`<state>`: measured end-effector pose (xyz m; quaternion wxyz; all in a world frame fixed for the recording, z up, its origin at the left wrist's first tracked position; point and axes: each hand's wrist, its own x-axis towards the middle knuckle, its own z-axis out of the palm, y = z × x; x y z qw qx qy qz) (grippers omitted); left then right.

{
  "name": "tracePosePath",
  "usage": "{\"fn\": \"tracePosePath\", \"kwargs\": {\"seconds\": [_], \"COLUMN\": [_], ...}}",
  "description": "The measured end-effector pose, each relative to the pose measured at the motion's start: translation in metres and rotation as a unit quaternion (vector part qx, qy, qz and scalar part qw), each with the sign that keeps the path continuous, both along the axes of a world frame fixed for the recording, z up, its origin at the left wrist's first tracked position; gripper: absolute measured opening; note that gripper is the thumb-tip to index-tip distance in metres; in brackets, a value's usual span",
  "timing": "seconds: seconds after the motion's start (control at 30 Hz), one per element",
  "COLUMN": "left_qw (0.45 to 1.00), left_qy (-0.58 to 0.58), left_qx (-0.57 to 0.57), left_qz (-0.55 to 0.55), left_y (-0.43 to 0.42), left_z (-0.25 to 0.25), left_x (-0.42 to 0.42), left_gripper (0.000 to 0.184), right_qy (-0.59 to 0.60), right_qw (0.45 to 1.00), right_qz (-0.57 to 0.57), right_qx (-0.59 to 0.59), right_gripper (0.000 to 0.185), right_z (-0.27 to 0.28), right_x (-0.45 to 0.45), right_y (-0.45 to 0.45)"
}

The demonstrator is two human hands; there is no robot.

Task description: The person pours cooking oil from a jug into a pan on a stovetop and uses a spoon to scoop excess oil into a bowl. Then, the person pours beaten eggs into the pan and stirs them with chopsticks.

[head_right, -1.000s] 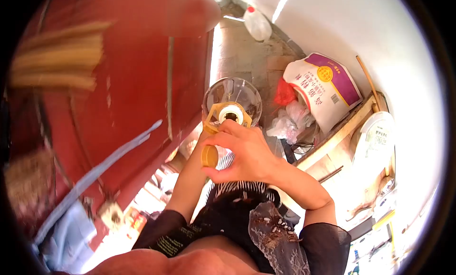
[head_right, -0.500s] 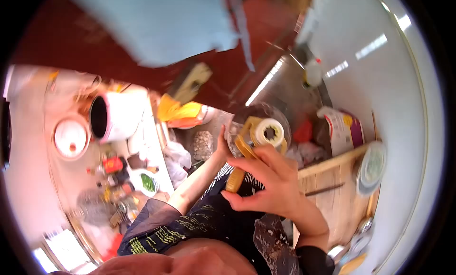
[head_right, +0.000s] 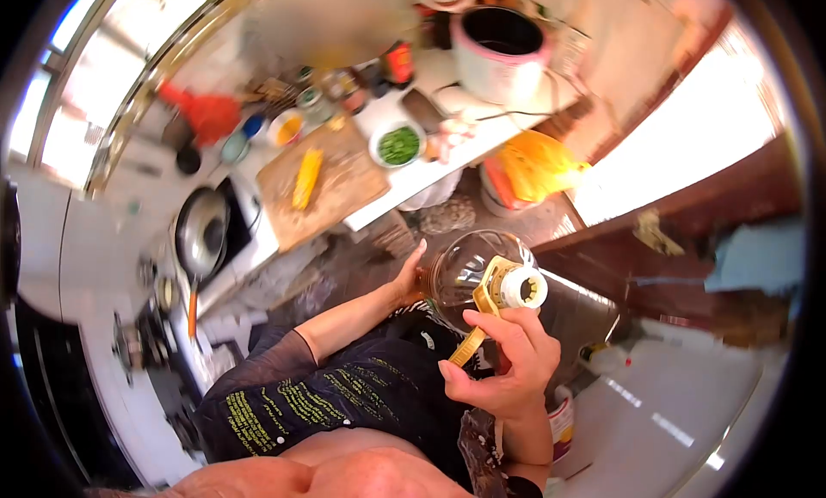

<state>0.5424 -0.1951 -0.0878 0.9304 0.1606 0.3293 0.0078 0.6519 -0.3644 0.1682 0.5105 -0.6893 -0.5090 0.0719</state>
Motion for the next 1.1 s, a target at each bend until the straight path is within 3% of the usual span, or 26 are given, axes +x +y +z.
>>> {"fn": "tracePosePath", "kwargs": {"seconds": [0.1,0.2,0.23,0.27,0.37,0.47,0.53,0.63,1.1], "left_qw": [0.992,0.980,0.978,0.972,0.964,0.941,0.938,0.925,0.852], "left_qy": [0.022,-0.012,0.005,0.012,0.027,0.058,0.020,-0.008,0.020], "left_qx": [-0.007,-0.055,-0.031,-0.032,-0.027,-0.029,-0.046,-0.035,-0.076], "left_qz": [0.124,0.192,0.206,0.234,0.263,0.332,0.343,0.378,0.518], "left_y": [-0.014,-0.034,-0.038,-0.039,-0.049,-0.050,-0.051,-0.049,0.041], "left_z": [-0.023,-0.012,0.016,0.009,-0.014,-0.002,-0.016,-0.009,-0.050], "left_x": [-0.040,-0.117,-0.124,-0.125,-0.166,-0.221,-0.275,-0.282,-0.446], "left_gripper": [0.090,0.093,0.095,0.095,0.097,0.097,0.095,0.093,0.086], "right_qy": [-0.004,-0.003,-0.006,0.002,0.001,0.013,0.009,0.008,0.024], "right_qw": [0.997,0.989,0.985,0.979,0.965,0.950,0.940,0.923,0.899], "right_qz": [0.080,0.149,0.173,0.201,0.261,0.311,0.340,0.382,0.426], "right_qx": [-0.005,-0.020,-0.016,-0.018,-0.025,-0.023,-0.034,-0.049,-0.097], "right_gripper": [0.044,0.043,0.043,0.043,0.044,0.045,0.045,0.045,0.040], "right_z": [0.006,0.019,0.019,0.011,0.007,-0.001,-0.001,0.000,-0.037], "right_x": [-0.016,-0.074,-0.080,-0.071,-0.094,-0.148,-0.199,-0.206,-0.382], "right_y": [0.014,0.020,0.025,0.034,0.048,0.069,0.082,0.097,0.202]}}
